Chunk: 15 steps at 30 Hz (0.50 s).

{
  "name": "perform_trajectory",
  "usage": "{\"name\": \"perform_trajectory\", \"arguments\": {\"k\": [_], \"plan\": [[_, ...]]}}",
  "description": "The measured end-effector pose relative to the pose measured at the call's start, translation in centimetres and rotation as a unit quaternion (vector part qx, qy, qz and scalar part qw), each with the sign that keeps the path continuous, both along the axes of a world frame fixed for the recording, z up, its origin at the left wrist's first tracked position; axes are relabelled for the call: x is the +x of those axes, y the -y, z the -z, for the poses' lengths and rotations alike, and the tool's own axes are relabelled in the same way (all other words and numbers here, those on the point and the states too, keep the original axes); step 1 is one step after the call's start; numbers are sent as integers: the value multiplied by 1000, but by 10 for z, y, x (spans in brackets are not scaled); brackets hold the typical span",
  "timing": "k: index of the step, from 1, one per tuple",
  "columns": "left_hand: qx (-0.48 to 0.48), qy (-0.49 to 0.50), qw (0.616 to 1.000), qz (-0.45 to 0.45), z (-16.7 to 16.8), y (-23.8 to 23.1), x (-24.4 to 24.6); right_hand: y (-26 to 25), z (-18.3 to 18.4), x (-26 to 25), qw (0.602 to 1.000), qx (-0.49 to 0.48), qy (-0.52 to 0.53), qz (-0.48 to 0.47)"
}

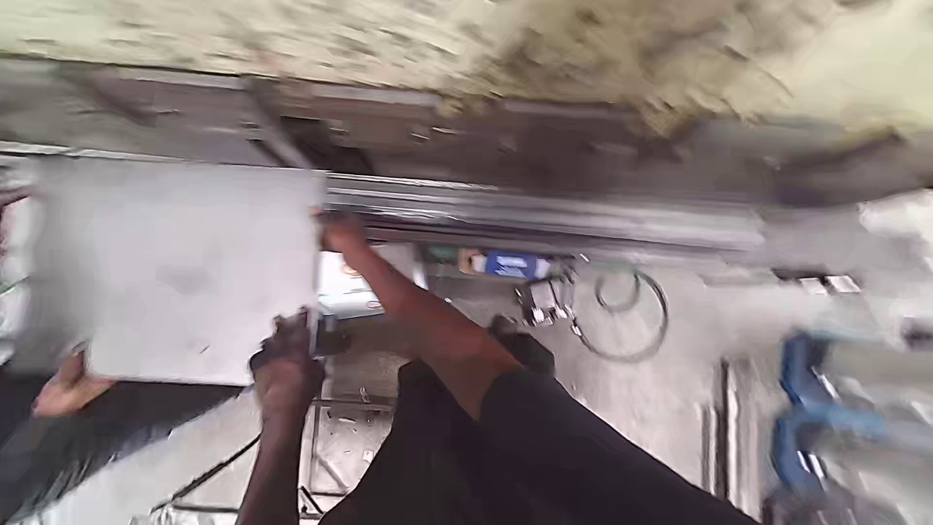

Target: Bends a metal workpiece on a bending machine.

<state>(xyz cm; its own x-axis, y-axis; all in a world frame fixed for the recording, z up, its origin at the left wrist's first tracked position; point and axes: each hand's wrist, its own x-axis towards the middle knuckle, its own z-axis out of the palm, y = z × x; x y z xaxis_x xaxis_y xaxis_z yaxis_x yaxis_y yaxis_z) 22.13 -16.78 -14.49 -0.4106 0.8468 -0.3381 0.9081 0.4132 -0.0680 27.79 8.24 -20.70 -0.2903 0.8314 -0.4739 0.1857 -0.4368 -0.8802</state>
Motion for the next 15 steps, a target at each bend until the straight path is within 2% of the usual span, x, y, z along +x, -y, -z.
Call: {"name": "perform_trajectory", "arguments": {"k": [2, 6, 9, 12, 15], "plan": [[5, -1, 1000, -15, 4, -2, -4, 2, 12, -9, 995, -37, -89, 32], [19, -23, 999, -12, 17, -3, -7, -4, 16, -7, 979, -104, -162, 70], [50, 7, 998, -30, 25, 2, -5, -1, 22, -2, 978, -100, -162, 84], [75, 37, 995, -57, 28, 6, -10, 5, 7, -3, 977, -106, -177, 52], [49, 49, 996, -52, 25, 3, -11, 4, 2, -7, 970, -126, -174, 113]]}}
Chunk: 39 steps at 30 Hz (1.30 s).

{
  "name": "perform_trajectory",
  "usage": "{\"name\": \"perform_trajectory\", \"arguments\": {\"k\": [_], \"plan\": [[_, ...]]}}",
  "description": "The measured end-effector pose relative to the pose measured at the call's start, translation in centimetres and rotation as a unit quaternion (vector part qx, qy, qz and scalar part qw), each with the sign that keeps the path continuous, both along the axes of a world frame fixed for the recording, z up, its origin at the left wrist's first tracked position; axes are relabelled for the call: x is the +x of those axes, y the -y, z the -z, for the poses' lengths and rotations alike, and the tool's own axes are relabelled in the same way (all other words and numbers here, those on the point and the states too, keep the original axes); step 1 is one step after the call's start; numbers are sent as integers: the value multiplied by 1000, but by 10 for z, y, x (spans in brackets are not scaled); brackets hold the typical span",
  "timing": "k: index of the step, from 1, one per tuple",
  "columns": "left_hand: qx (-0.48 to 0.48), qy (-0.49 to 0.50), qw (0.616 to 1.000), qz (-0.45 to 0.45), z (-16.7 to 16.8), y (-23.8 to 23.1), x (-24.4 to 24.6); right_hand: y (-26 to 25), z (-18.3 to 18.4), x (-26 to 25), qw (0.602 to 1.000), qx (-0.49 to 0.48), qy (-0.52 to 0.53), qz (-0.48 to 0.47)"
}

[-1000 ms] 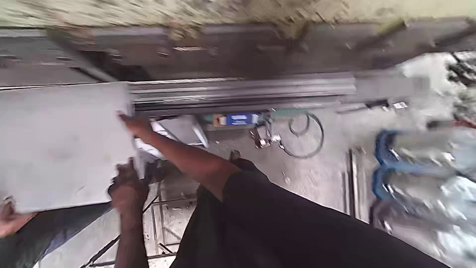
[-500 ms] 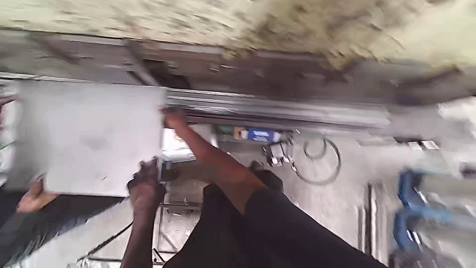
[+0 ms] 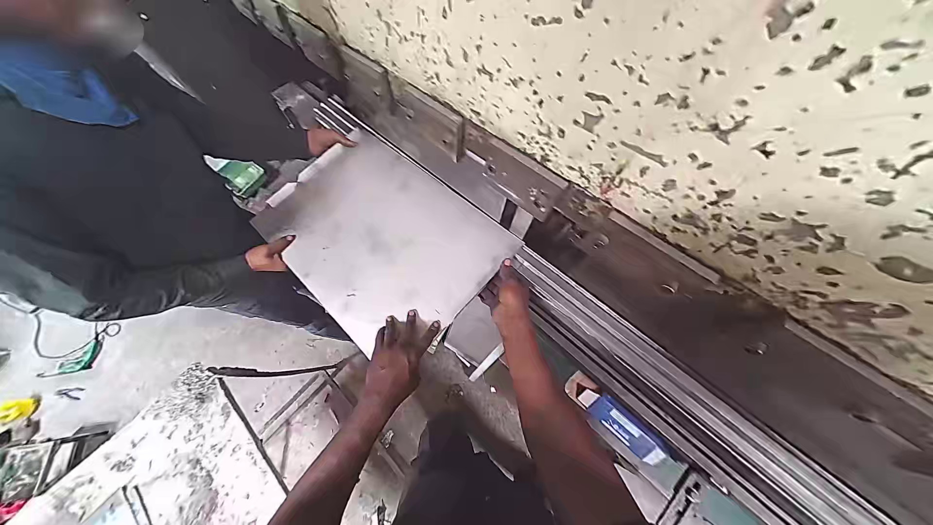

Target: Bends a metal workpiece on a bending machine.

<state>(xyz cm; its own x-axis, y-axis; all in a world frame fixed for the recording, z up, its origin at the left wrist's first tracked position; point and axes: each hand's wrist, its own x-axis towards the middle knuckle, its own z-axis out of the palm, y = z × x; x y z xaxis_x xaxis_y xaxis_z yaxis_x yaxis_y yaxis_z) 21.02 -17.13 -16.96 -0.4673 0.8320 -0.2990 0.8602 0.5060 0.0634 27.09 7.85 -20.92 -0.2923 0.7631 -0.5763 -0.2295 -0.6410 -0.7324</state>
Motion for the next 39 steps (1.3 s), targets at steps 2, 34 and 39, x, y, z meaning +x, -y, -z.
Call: {"name": "perform_trajectory", "arguments": {"k": [2, 34, 39], "plan": [[-12, 16, 1000, 4, -4, 1, -2, 2, -5, -3, 1000, -6, 12, 23], [17, 39, 999, 28, 2, 0, -15, 4, -9, -7, 998, -13, 42, 45], [14, 40, 999, 28, -1, -1, -14, 0, -10, -8, 997, -23, 43, 58]]}}
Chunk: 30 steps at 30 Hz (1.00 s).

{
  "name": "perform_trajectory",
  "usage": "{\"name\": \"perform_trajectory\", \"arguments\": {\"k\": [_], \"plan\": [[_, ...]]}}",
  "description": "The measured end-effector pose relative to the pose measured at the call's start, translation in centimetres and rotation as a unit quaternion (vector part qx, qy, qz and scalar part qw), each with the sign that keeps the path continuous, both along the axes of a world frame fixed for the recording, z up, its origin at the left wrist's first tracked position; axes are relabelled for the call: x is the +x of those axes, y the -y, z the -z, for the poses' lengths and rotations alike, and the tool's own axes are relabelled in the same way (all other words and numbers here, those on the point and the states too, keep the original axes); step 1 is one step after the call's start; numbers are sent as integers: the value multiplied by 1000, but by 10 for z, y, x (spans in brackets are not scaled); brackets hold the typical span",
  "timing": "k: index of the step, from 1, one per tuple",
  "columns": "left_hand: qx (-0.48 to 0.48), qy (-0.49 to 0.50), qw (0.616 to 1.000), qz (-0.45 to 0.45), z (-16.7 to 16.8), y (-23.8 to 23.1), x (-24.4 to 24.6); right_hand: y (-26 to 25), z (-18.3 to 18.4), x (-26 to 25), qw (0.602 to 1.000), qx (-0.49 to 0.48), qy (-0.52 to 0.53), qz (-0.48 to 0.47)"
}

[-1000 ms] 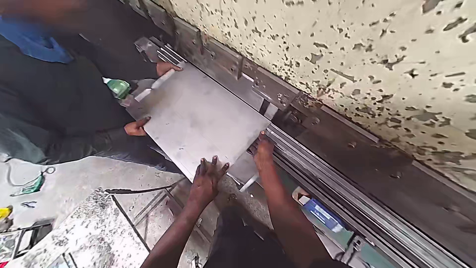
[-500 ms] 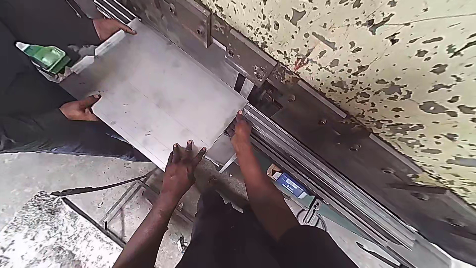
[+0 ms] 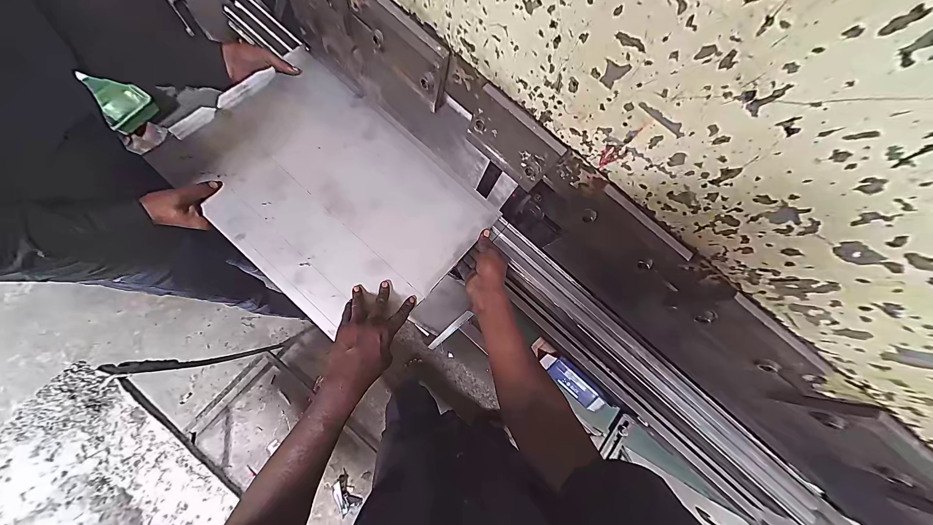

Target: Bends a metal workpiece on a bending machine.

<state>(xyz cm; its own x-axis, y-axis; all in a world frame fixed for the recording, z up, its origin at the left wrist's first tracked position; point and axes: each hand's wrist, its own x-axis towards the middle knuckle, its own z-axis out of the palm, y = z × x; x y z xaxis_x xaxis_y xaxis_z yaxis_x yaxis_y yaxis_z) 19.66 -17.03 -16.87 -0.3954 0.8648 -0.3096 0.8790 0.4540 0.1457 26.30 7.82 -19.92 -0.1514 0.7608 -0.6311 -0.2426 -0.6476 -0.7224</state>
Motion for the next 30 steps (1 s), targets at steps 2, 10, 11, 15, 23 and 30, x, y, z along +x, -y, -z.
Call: {"name": "perform_trajectory", "arguments": {"k": [2, 10, 11, 15, 23, 30], "plan": [[10, -5, 1000, 1, 1, 1, 0, -1, 0, 0, 1000, 1, 5, -5], [26, -20, 999, 14, 7, 4, -1, -1, -5, 2, 1000, 0, 7, -14], [31, -25, 999, 17, 7, 5, -1, -2, -5, 2, 1000, 3, 7, -16], [44, -19, 999, 15, 7, 6, -1, -2, -3, 4, 1000, 12, 3, -20], [55, -3, 998, 19, 2, 8, -3, -3, -2, 6, 999, 29, 17, -38], [53, 15, 998, 21, -3, 9, -5, -2, -7, 5, 998, 44, -9, -47]]}}
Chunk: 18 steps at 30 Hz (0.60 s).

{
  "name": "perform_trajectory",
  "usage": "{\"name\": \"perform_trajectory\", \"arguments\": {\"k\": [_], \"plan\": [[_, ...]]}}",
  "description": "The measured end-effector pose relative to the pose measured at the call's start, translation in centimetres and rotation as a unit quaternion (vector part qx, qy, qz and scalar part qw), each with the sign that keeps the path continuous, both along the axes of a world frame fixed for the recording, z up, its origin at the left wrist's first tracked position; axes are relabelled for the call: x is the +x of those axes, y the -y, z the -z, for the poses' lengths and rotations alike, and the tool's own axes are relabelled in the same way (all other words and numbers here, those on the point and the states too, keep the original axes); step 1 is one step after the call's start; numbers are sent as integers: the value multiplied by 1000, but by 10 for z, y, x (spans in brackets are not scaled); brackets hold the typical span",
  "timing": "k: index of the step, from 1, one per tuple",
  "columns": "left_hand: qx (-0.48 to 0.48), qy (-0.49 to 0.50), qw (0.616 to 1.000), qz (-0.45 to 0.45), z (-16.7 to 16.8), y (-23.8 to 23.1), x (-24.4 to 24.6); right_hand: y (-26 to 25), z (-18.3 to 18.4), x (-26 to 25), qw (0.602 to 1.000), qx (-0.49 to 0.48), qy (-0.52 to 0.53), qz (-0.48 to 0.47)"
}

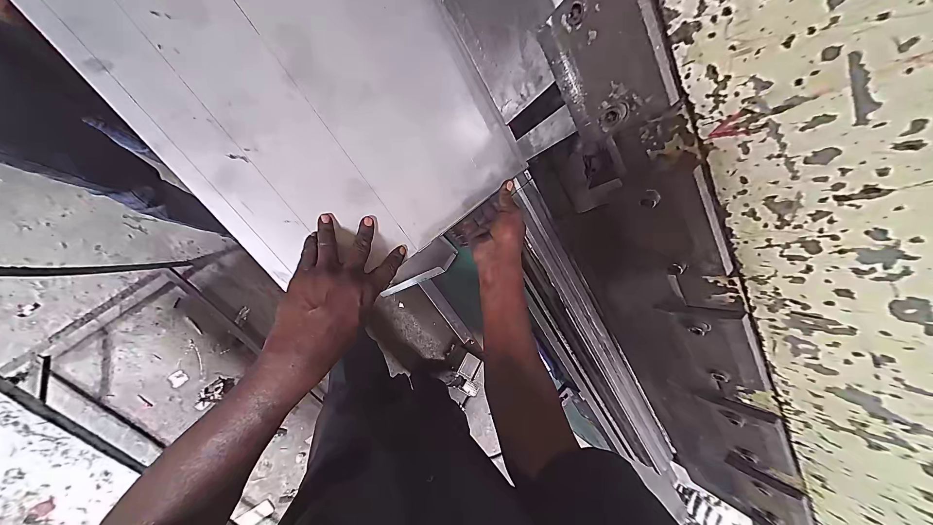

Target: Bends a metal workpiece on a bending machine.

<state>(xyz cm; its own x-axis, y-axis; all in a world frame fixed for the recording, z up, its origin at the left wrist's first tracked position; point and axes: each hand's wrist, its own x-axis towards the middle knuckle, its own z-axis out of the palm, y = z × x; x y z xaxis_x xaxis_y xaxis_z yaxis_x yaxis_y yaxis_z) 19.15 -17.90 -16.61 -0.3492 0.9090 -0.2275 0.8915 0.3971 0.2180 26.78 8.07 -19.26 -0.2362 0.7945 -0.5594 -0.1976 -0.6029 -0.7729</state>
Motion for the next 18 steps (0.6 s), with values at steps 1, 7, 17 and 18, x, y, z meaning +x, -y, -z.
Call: {"name": "perform_trajectory", "arguments": {"k": [1, 7, 17, 18], "plan": [[2, -2, 1000, 1, 0, 0, 0, 0, 1, 0, 1000, 2, -10, -3], [5, 9, 1000, 0, -2, 0, 1, -3, 3, 0, 1000, 7, -17, 1], [18, 17, 1000, 7, -5, 2, 1, -3, 2, 1, 1000, 10, -7, -3], [18, 17, 1000, 10, -5, 2, 1, -3, 1, 1, 1000, 10, -7, -3]]}}
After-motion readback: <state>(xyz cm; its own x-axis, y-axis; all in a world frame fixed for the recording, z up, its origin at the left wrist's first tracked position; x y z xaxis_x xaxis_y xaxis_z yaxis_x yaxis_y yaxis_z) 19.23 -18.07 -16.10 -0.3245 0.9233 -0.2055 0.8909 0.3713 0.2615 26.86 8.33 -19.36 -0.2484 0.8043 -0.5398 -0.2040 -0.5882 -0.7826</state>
